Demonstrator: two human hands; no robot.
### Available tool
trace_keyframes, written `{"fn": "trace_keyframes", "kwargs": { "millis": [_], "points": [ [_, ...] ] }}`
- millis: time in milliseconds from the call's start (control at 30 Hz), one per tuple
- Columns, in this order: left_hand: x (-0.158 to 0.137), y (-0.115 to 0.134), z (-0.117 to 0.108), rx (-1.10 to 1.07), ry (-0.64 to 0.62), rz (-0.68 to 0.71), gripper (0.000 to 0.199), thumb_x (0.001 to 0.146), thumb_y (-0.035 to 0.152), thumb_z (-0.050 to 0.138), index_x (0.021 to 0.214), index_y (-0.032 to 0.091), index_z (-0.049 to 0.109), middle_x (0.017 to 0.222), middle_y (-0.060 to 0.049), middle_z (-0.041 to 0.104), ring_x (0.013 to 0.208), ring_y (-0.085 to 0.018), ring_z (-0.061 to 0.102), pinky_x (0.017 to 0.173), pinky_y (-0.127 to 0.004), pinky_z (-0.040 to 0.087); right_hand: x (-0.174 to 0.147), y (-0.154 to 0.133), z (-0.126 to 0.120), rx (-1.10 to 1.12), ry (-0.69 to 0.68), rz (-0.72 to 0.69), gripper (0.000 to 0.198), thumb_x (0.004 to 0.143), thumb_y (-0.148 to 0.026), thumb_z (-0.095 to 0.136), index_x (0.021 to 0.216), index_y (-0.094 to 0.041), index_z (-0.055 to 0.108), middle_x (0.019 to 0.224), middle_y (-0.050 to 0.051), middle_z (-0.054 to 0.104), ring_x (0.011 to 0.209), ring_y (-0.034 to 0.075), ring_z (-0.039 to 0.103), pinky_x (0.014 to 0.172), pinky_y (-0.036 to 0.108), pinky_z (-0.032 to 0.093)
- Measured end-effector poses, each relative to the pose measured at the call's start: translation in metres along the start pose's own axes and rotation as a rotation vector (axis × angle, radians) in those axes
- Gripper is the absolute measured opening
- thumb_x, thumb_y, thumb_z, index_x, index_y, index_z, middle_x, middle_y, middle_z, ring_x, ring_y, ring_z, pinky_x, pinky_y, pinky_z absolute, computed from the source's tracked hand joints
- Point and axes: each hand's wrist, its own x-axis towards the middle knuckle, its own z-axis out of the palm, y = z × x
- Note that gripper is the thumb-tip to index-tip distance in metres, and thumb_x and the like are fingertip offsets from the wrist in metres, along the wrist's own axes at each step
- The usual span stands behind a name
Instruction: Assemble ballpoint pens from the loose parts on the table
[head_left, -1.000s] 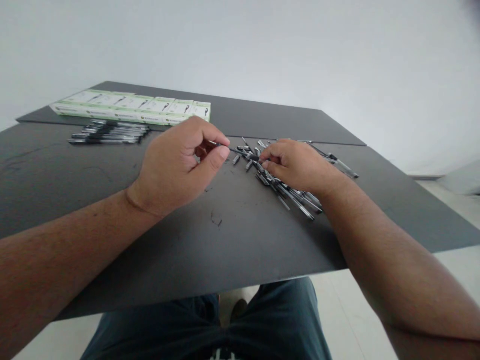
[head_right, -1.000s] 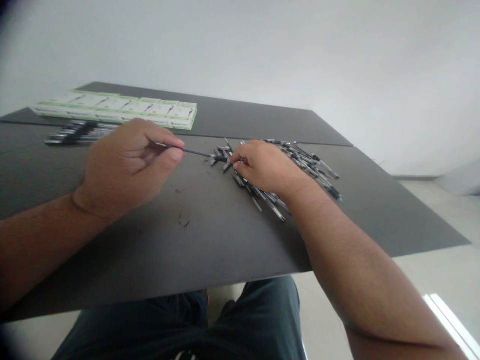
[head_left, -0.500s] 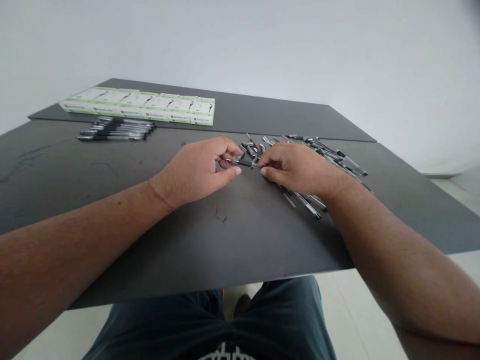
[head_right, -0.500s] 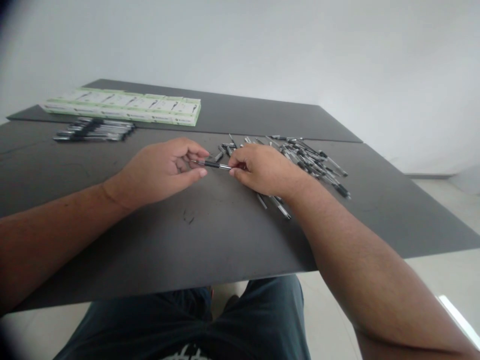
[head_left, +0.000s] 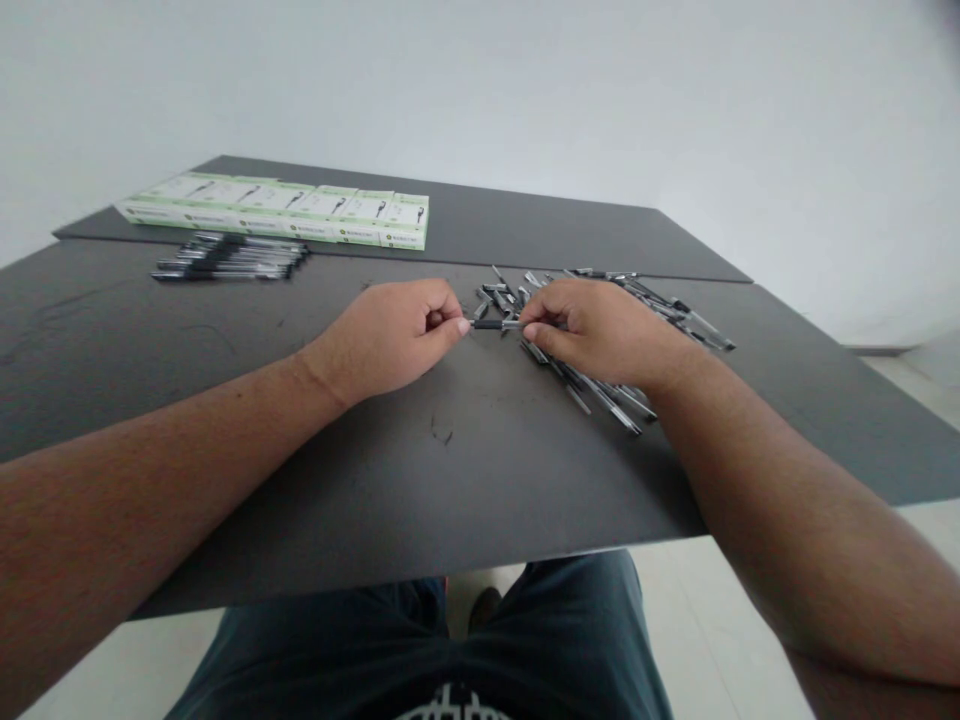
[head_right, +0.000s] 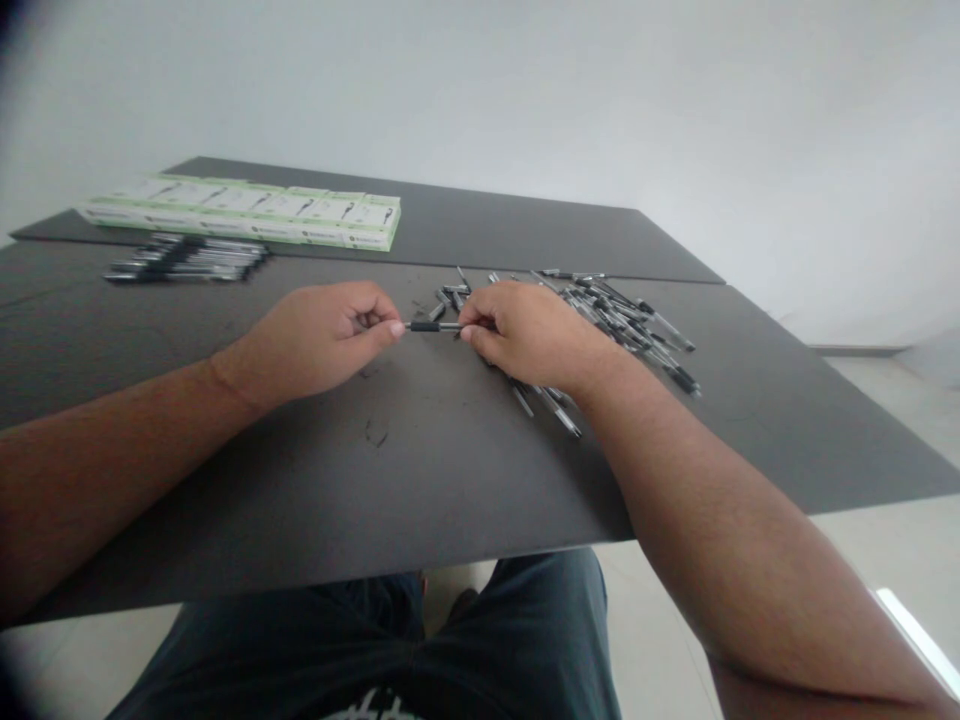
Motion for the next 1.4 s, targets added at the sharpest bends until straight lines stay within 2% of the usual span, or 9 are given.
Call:
{"fn": "trace_keyframes", "kwargs": {
  "millis": [500,733,867,967,1033,1100,1200,1300,1400],
  "points": [
    [-0.0005,0.0002,0.0019,-0.028,0.0,-0.011,0.018,0.095,0.039,0.063,0.094,0.027,0.077,0.082,-0.002,0.081,0.075,-0.025,0.073,0.08,-0.037,0.058,-0.0015,-0.0036,0.0023,0.147,0.087,0.113,0.014,0.094,-0.025,0.076,0.107,-0.026,0.08,0.096,0.002,0.085,0.086,0.025,0.078,0.081,0.035,0.054],
    [-0.0009,0.0002,0.0005,-0.013,0.023,-0.009,0.019,0.096,0.038,0.062,0.097,0.027,0.078,0.087,-0.003,0.083,0.081,-0.026,0.076,0.084,-0.038,0.059,-0.0013,-0.0058,-0.0011,0.06,0.043,0.093,0.029,0.112,-0.039,0.06,0.111,-0.022,0.083,0.094,0.007,0.085,0.088,0.027,0.076,0.083,0.037,0.051],
    [-0.0018,0.0012,0.0004,-0.031,0.009,-0.003,0.02,0.097,0.04,0.062,0.097,0.026,0.076,0.086,-0.003,0.082,0.079,-0.025,0.075,0.082,-0.037,0.058,-0.002,-0.0069,-0.0001,0.203,0.023,0.146,0.025,0.1,-0.035,0.073,0.121,-0.023,0.079,0.088,0.001,0.081,0.078,0.024,0.072,0.074,0.034,0.049],
    [-0.0021,0.0018,0.0007,-0.029,0.002,-0.009,0.022,0.097,0.041,0.06,0.098,0.025,0.076,0.086,-0.004,0.082,0.08,-0.025,0.075,0.082,-0.037,0.056,-0.0014,-0.0043,0.0007,0.188,0.021,0.093,0.018,0.102,-0.037,0.07,0.108,-0.024,0.08,0.089,0.003,0.081,0.081,0.024,0.072,0.077,0.035,0.048],
    [-0.0021,0.0023,0.0007,-0.025,-0.005,-0.014,0.023,0.097,0.04,0.059,0.099,0.024,0.076,0.086,-0.004,0.081,0.079,-0.024,0.074,0.082,-0.036,0.056,-0.0004,-0.0016,0.0016,0.142,0.008,0.049,0.03,0.108,-0.045,0.063,0.102,-0.023,0.081,0.09,0.005,0.081,0.085,0.025,0.072,0.08,0.036,0.047],
    [-0.002,0.0029,0.0006,-0.026,-0.015,-0.017,0.024,0.097,0.041,0.059,0.099,0.024,0.076,0.086,-0.005,0.08,0.078,-0.024,0.073,0.082,-0.036,0.056,0.0005,0.0006,0.0029,0.144,0.0,0.059,0.034,0.109,-0.05,0.063,0.106,-0.022,0.083,0.09,0.006,0.081,0.085,0.025,0.072,0.078,0.036,0.046],
    [-0.0019,0.0036,0.0005,-0.029,-0.025,-0.017,0.024,0.096,0.04,0.059,0.099,0.024,0.076,0.085,-0.005,0.08,0.078,-0.024,0.072,0.082,-0.036,0.055,0.0012,0.0018,0.0044,0.195,0.008,0.098,0.029,0.1,-0.046,0.074,0.115,-0.022,0.082,0.088,0.002,0.081,0.077,0.022,0.069,0.074,0.034,0.044],
    [-0.0023,0.0037,0.0008,-0.024,-0.018,-0.01,0.024,0.096,0.04,0.059,0.099,0.024,0.077,0.084,-0.004,0.08,0.077,-0.024,0.072,0.081,-0.036,0.055,0.0013,0.0011,0.0041,0.171,0.009,0.042,0.026,0.103,-0.045,0.069,0.104,-0.023,0.081,0.086,0.003,0.08,0.078,0.022,0.068,0.076,0.035,0.044],
    [-0.0028,0.0034,0.0017,-0.024,-0.013,0.001,0.025,0.096,0.041,0.058,0.099,0.024,0.077,0.085,-0.005,0.08,0.078,-0.024,0.073,0.081,-0.036,0.055,0.001,-0.0006,0.003,0.16,0.005,0.014,0.034,0.108,-0.049,0.061,0.101,-0.022,0.081,0.089,0.006,0.081,0.084,0.024,0.071,0.079,0.036,0.045]
  ]
}}
